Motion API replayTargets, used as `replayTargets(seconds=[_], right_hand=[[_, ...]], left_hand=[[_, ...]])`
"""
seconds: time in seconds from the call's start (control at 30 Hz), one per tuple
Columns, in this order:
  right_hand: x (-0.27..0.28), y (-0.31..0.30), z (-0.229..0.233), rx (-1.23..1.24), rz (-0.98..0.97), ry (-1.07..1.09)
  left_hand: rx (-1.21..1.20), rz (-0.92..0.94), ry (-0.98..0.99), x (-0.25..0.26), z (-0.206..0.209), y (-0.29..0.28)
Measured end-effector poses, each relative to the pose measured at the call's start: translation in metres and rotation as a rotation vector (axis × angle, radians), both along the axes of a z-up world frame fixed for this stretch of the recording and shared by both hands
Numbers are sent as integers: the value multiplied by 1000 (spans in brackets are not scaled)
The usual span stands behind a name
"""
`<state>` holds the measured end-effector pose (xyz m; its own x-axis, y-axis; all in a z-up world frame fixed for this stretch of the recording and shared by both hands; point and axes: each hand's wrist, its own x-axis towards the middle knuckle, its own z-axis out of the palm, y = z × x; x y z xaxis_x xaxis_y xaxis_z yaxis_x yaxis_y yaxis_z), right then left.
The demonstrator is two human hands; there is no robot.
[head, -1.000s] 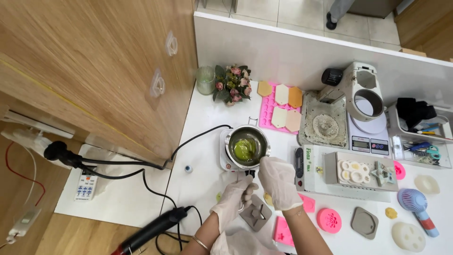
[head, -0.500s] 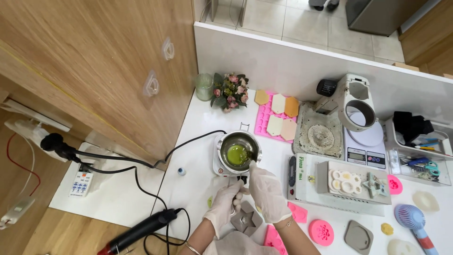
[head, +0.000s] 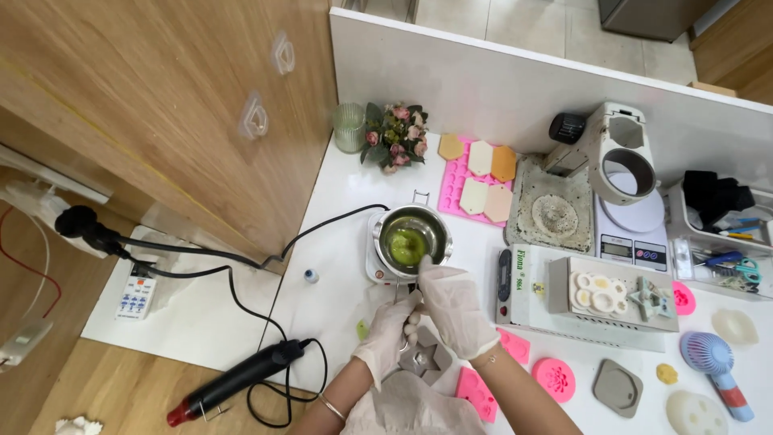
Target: Adding dye and stirring melted wax in a melting pot at a workbench.
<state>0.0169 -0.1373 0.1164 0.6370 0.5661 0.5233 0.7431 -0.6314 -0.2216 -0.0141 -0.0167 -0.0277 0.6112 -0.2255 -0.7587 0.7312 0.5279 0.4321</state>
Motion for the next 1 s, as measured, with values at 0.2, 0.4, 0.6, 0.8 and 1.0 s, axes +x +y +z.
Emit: replayTargets(seconds=[0.2,0.4,0.6,0.8,1.0], right_hand=[[4,11,-6,-33,-337,1005],[17,-7,-59,-252,-143,294],[25,-7,-60,-323,-213,216],[29,-1,-71,-526,-303,197],[17,-8,-40,1,-5,327]], left_hand=[[19,-29,-50,-3,-1,1],[40,-57,-4,3,-3,2],[-7,2,-74,1,-2,2],[-55,11,-89,-3,0,4],[-7,-15,-93,-5,-4,1]])
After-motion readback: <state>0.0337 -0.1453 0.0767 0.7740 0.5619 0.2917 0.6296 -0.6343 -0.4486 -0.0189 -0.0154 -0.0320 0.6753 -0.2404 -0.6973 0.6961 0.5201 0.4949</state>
